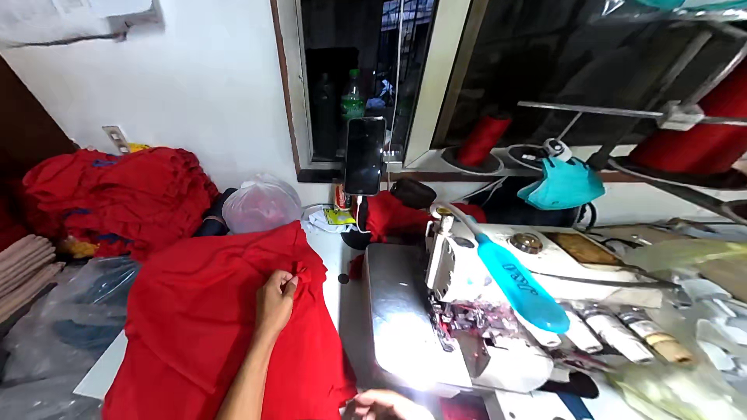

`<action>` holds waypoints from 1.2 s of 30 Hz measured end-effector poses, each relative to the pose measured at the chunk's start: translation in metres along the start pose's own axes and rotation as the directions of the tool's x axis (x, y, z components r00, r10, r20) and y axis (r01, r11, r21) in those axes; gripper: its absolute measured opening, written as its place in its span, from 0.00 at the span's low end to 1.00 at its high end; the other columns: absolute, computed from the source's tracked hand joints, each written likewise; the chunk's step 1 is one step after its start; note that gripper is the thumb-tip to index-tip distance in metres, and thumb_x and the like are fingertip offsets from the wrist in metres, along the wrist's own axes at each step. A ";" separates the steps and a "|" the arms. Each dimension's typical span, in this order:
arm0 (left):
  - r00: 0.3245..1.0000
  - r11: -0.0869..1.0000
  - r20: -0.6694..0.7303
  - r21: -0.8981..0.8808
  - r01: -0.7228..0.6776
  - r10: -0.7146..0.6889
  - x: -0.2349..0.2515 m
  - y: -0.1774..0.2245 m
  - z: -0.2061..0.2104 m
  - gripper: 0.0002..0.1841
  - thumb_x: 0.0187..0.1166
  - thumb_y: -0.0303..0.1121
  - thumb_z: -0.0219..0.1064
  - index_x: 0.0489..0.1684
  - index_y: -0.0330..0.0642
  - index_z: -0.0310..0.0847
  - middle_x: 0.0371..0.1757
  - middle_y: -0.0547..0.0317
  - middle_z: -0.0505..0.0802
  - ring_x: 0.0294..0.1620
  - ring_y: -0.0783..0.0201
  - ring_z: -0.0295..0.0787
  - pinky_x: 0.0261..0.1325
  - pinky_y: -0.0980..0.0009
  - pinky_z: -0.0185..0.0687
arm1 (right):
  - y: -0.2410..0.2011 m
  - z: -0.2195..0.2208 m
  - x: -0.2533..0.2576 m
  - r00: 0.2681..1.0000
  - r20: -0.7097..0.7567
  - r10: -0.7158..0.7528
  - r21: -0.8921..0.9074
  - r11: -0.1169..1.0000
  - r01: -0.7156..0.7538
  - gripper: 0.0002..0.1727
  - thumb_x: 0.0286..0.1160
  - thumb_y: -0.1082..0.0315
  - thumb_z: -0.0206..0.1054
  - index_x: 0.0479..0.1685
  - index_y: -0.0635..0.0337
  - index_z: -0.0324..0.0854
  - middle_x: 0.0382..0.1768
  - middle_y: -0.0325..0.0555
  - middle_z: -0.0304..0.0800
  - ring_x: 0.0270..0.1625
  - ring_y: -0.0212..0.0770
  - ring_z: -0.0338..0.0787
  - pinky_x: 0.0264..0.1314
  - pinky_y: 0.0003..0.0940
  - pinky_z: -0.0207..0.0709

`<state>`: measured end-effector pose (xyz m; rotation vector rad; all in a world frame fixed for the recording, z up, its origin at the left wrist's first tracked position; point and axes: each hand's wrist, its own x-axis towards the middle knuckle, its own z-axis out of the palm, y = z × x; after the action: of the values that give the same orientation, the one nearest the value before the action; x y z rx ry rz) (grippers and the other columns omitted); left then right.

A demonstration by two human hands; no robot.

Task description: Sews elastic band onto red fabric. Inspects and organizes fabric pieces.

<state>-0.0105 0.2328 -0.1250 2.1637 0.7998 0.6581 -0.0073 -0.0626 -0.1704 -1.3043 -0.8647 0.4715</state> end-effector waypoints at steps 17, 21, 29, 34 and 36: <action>0.999 1.000 -0.027 -0.016 0.017 -0.018 -0.002 0.002 0.001 0.09 0.83 0.34 0.69 0.47 0.37 0.87 0.35 0.55 0.92 0.38 0.61 0.89 0.48 0.56 0.85 | -0.001 -0.015 -0.007 0.999 -0.019 -0.039 0.346 0.937 0.043 0.17 0.62 0.70 0.82 0.47 0.47 0.83 0.41 0.30 0.90 0.30 0.20 0.85 0.28 0.17 0.80; 0.999 1.000 -0.032 -0.016 0.014 -0.015 -0.003 0.003 0.001 0.09 0.83 0.35 0.69 0.47 0.37 0.86 0.35 0.55 0.92 0.36 0.61 0.89 0.46 0.55 0.84 | 0.004 -0.016 -0.005 0.997 -0.023 -0.077 0.353 0.932 0.080 0.14 0.63 0.70 0.81 0.45 0.48 0.84 0.37 0.31 0.90 0.30 0.18 0.84 0.29 0.14 0.77; 1.000 1.000 -0.024 -0.021 -0.012 0.012 -0.007 0.003 -0.001 0.11 0.85 0.36 0.66 0.50 0.35 0.84 0.37 0.49 0.92 0.37 0.56 0.89 0.46 0.52 0.83 | 0.007 -0.010 -0.004 0.997 -0.057 -0.046 0.340 0.938 0.062 0.10 0.66 0.66 0.81 0.42 0.51 0.87 0.35 0.34 0.91 0.25 0.18 0.81 0.24 0.13 0.74; 0.999 0.999 -0.032 -0.047 -0.010 0.009 0.000 0.002 0.001 0.10 0.83 0.34 0.68 0.49 0.35 0.86 0.37 0.52 0.93 0.39 0.60 0.90 0.49 0.56 0.84 | 0.005 -0.008 -0.004 0.998 -0.068 -0.018 0.363 0.931 0.042 0.08 0.69 0.67 0.79 0.40 0.52 0.86 0.33 0.34 0.90 0.20 0.17 0.76 0.19 0.12 0.69; 0.999 0.999 -0.032 -0.048 -0.011 0.010 -0.002 0.002 0.001 0.10 0.84 0.35 0.68 0.49 0.36 0.86 0.37 0.52 0.93 0.38 0.60 0.89 0.48 0.55 0.84 | 0.005 -0.007 -0.004 0.997 -0.082 -0.008 0.346 0.937 0.036 0.08 0.68 0.67 0.79 0.40 0.52 0.86 0.34 0.35 0.91 0.21 0.18 0.78 0.20 0.13 0.71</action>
<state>-0.0102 0.2300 -0.1246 2.1204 0.7820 0.7113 -0.0033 -0.0689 -0.1768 -0.9796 -0.6921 0.5253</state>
